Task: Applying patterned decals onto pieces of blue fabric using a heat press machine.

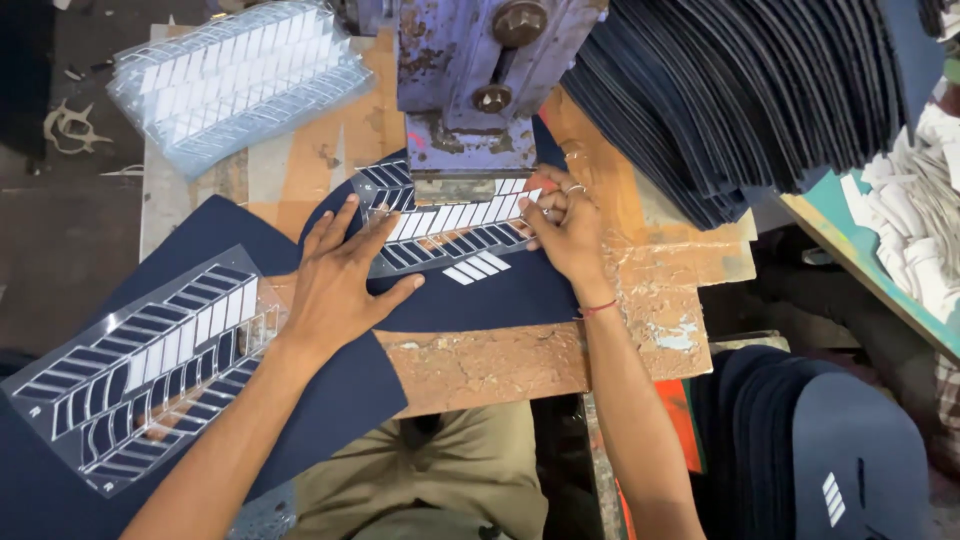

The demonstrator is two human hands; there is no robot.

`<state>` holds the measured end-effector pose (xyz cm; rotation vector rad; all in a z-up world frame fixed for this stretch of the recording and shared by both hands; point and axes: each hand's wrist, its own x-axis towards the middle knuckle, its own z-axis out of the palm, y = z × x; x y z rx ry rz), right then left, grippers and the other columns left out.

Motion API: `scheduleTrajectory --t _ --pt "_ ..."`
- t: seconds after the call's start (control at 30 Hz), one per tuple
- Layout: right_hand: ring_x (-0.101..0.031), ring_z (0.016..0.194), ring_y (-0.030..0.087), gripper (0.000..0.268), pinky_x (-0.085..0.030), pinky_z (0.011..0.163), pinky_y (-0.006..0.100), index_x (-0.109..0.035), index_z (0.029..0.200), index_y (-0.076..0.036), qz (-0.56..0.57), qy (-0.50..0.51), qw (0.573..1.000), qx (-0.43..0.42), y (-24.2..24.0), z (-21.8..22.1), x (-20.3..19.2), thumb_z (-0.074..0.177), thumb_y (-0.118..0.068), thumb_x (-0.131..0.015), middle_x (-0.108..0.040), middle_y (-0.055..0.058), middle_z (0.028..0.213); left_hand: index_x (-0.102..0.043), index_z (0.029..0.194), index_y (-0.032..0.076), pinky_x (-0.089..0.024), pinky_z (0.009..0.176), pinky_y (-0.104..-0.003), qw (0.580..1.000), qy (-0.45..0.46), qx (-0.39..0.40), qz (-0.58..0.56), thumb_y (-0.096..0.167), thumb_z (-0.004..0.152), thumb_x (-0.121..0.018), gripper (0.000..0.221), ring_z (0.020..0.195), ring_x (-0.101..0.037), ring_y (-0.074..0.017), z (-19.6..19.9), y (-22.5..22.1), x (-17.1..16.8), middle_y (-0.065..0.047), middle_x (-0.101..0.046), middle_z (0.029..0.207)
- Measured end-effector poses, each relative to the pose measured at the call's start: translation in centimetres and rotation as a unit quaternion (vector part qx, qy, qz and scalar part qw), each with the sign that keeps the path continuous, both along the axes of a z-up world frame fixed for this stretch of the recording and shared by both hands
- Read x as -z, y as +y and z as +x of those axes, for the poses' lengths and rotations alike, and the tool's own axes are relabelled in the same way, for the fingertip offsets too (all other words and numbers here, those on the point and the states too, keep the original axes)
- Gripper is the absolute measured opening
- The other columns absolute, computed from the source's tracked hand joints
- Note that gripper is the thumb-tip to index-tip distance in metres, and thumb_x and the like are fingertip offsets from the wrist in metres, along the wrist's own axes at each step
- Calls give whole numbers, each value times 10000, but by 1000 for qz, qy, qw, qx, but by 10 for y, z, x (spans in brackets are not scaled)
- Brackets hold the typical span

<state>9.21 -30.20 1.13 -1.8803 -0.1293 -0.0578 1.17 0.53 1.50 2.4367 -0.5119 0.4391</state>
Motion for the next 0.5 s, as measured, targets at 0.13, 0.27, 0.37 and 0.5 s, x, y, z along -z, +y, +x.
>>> scheduleTrajectory --t 0.13,0.27,0.37,0.5 --pt "-701 677 97 551 -550 491 220 -462 1439 101 16 6 1000 0 -7 -26 -13 962 -48 -693 -683 37 793 -583 1429 17 -304 1180 -564 1000 1 29 6 484 841 -786 778 1448 -425 -427 -11 17 -16 -185 -643 1398" --pt "-568 607 58 290 -449 532 224 -649 1194 15 -166 -69 981 78 -25 -92 -28 951 -95 -763 -610 28 682 -561 1457 -24 -424 1120 -533 997 23 -36 56 552 800 -794 905 1334 -553 -424 -34 88 -36 -297 -600 1406" --pt "-501 569 55 267 -409 517 239 -727 1176 -16 -203 -71 969 121 -34 -129 -29 923 -91 -774 -593 23 651 -644 1276 -68 -537 976 -475 949 215 -177 146 567 772 -846 836 1126 -685 -377 -47 185 -13 -272 -674 1235" --pt "-606 618 89 351 -507 590 258 -682 1234 -23 -176 -39 980 82 -38 -158 -33 903 -108 -767 -706 23 738 -713 1179 -43 -611 802 -414 886 395 -206 124 454 757 -885 674 902 -772 -310 -121 374 152 -219 -754 1042"
